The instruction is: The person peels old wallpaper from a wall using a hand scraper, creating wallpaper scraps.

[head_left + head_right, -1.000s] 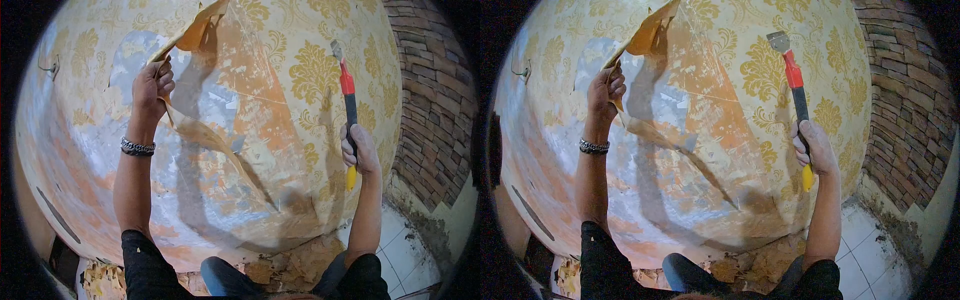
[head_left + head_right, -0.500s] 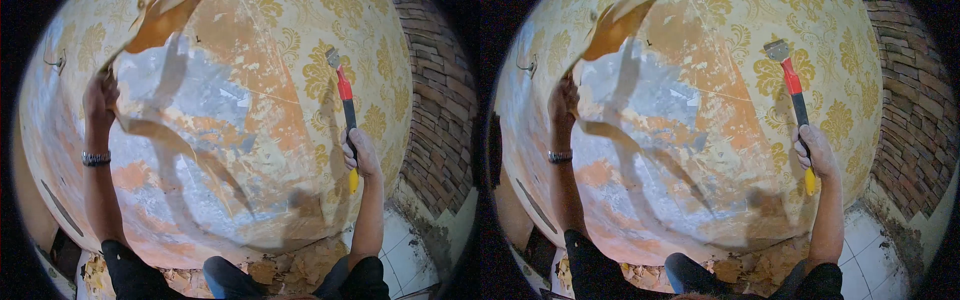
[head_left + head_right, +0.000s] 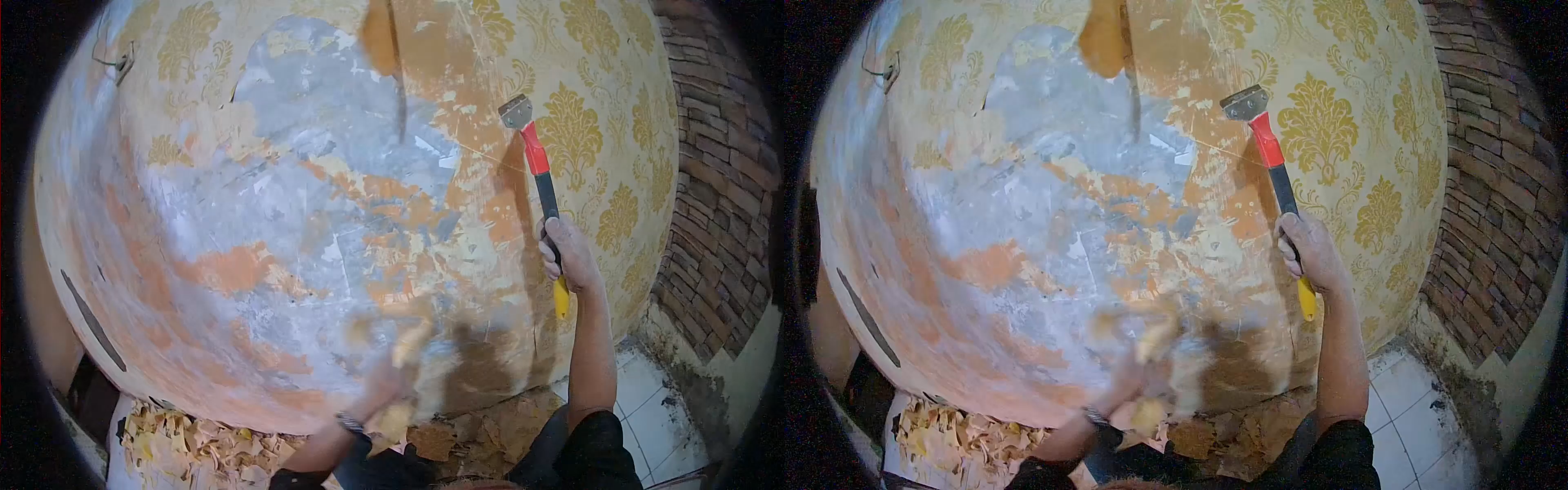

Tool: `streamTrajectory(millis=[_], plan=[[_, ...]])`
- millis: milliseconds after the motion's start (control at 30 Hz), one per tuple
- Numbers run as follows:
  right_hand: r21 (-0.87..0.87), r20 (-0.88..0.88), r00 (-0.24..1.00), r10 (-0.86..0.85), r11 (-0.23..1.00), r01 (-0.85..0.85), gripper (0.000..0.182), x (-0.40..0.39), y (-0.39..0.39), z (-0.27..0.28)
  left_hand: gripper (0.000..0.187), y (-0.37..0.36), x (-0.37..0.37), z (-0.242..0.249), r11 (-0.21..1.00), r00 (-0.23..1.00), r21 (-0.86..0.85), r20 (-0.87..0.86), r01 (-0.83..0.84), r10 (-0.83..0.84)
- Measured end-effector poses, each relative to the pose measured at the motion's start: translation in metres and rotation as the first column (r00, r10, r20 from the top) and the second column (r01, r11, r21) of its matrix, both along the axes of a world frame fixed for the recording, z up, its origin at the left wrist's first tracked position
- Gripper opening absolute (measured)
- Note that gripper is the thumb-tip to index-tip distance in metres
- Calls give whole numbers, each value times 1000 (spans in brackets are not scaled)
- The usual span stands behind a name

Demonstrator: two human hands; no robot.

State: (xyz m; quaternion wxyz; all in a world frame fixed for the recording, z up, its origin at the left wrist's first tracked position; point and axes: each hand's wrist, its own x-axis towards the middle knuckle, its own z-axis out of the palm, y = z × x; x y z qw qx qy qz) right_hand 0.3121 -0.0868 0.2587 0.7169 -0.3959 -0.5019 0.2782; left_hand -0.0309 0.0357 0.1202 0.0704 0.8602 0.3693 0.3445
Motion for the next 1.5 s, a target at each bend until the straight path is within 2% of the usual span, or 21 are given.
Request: streamTrajectory(millis=[100,167,200,267,333,400,433,500,600,700,800,867,900,967,1167,1333,1367,1400,1433,1467,1500], plan=[[-27,67,995,-71,997,73,39,-2,-6,1,46,20,46,-109,936,956,200,-44,292,-289],[-37,102,988,-113,992,118,40,3,-12,0,53,27,64,-143,781,637,300,-755,547,-156],[-47,141,978,-152,986,160,41,6,-16,0,53,12,66,-125,779,637,302,-755,549,-157],[-46,143,978,-152,986,159,42,11,-25,1,54,-40,76,-42,772,325,-83,-875,630,-359],[-40,139,978,-156,986,163,43,20,-30,2,60,-45,97,31,882,429,-403,-770,245,-472],[-11,79,986,-149,989,150,41,28,-33,-2,57,-33,110,94,912,828,-38,-406,409,-388],[-9,77,985,-152,988,153,41,30,-35,-3,59,-23,125,136,810,900,406,-294,422,-321],[5,44,985,-169,986,169,43,34,-39,-2,80,-7,153,215,515,988,855,19,64,-153],[-10,21,984,-174,985,175,42,36,-48,1,101,15,180,308,342,986,937,120,-73,-118],[-44,-13,980,-196,980,196,43,38,-53,2,92,29,189,365,243,982,961,162,-134,-99],[-30,13,979,-203,979,203,42,47,-54,-2,60,37,174,392,134,957,951,265,-280,118],[-29,2,981,-194,981,194,42,49,-55,-2,27,45,156,398,275,932,926,314,-258,-183],[-26,-6,982,-190,981,190,42,51,-55,-2,27,50,144,401,274,934,927,310,-255,-179],[-9,-7,983,-183,983,183,41,54,-52,-5,16,63,122,399,372,842,870,444,-324,-307],[-21,-23,979,-203,979,203,44,54,-54,-4,25,84,108,361,391,772,866,470,-311,-427],[-22,-37,972,-234,972,233,45,54,-56,-4,14,71,79,239,493,812,821,483,-289,-328],[-22,-38,972,-234,972,233,45,54,-56,-3,12,61,78,203,474,819,859,407,-194,-403],[-19,-39,974,-224,975,223,43,53,-57,-2,14,82,57,143,718,851,695,359,30,-383],[-17,-36,976,-213,977,212,40,52,-57,-2,17,44,41,120,837,969,496,-40,232,-245],[-23,-35,977,-210,978,209,40,51,-55,-4,25,38,43,69,753,949,589,-82,293,-305],[-23,-27,978,-209,978,208,40,51,-53,-5,31,15,44,37,853,926,396,-299,341,-231]])
